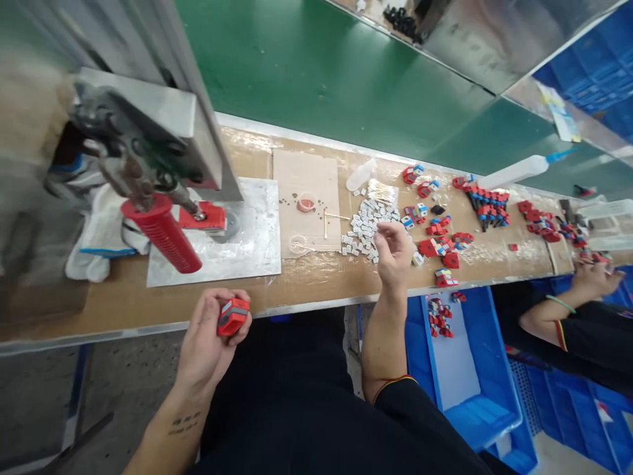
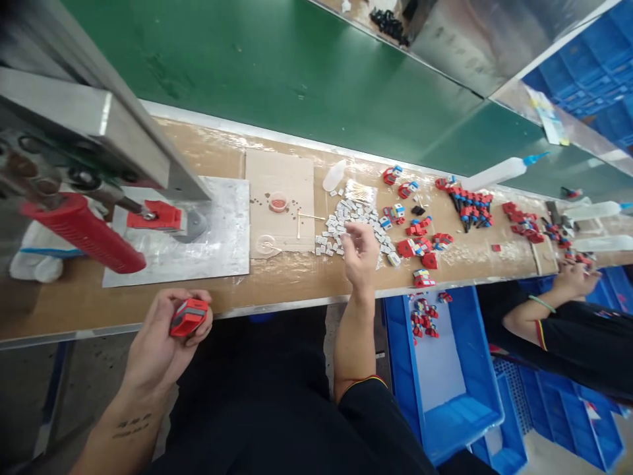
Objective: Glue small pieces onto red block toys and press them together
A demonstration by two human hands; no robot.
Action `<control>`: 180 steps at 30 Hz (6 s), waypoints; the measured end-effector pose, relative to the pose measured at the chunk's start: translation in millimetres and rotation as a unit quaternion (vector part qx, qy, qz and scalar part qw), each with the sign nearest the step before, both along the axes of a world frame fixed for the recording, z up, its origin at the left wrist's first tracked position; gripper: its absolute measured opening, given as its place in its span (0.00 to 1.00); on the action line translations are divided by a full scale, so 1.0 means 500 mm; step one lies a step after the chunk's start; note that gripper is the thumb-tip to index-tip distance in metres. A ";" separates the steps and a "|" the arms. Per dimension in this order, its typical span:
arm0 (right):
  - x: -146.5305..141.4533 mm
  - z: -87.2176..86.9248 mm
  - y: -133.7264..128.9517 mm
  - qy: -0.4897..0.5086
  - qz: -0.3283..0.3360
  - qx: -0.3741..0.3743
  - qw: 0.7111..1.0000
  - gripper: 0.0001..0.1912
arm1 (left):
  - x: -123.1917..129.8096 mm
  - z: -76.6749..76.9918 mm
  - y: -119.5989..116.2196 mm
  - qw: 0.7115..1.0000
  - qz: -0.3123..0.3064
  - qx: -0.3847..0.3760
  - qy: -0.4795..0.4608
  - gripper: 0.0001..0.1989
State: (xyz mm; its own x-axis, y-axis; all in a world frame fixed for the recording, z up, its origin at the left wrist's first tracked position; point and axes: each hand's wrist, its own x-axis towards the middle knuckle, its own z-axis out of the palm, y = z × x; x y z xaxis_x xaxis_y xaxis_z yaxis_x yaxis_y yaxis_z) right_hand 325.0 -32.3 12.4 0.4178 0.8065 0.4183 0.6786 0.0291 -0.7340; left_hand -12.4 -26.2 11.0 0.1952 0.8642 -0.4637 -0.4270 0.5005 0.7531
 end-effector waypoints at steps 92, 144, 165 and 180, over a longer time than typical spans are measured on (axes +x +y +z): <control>-0.187 -0.031 -0.124 0.267 0.248 0.122 0.923 0.05 | 0.132 0.013 -0.005 0.803 -0.238 0.493 0.234 0.22; -0.221 0.043 -0.160 0.156 0.316 0.032 0.935 0.11 | 0.062 0.046 -0.031 0.807 -0.181 0.535 0.172 0.16; -0.225 0.043 -0.154 0.248 0.314 0.034 0.916 0.06 | 0.069 0.050 -0.055 0.786 -0.137 0.564 0.213 0.14; -0.223 0.041 -0.136 0.001 0.309 0.082 0.947 0.12 | 0.086 0.044 -0.060 0.905 -0.190 0.348 0.157 0.11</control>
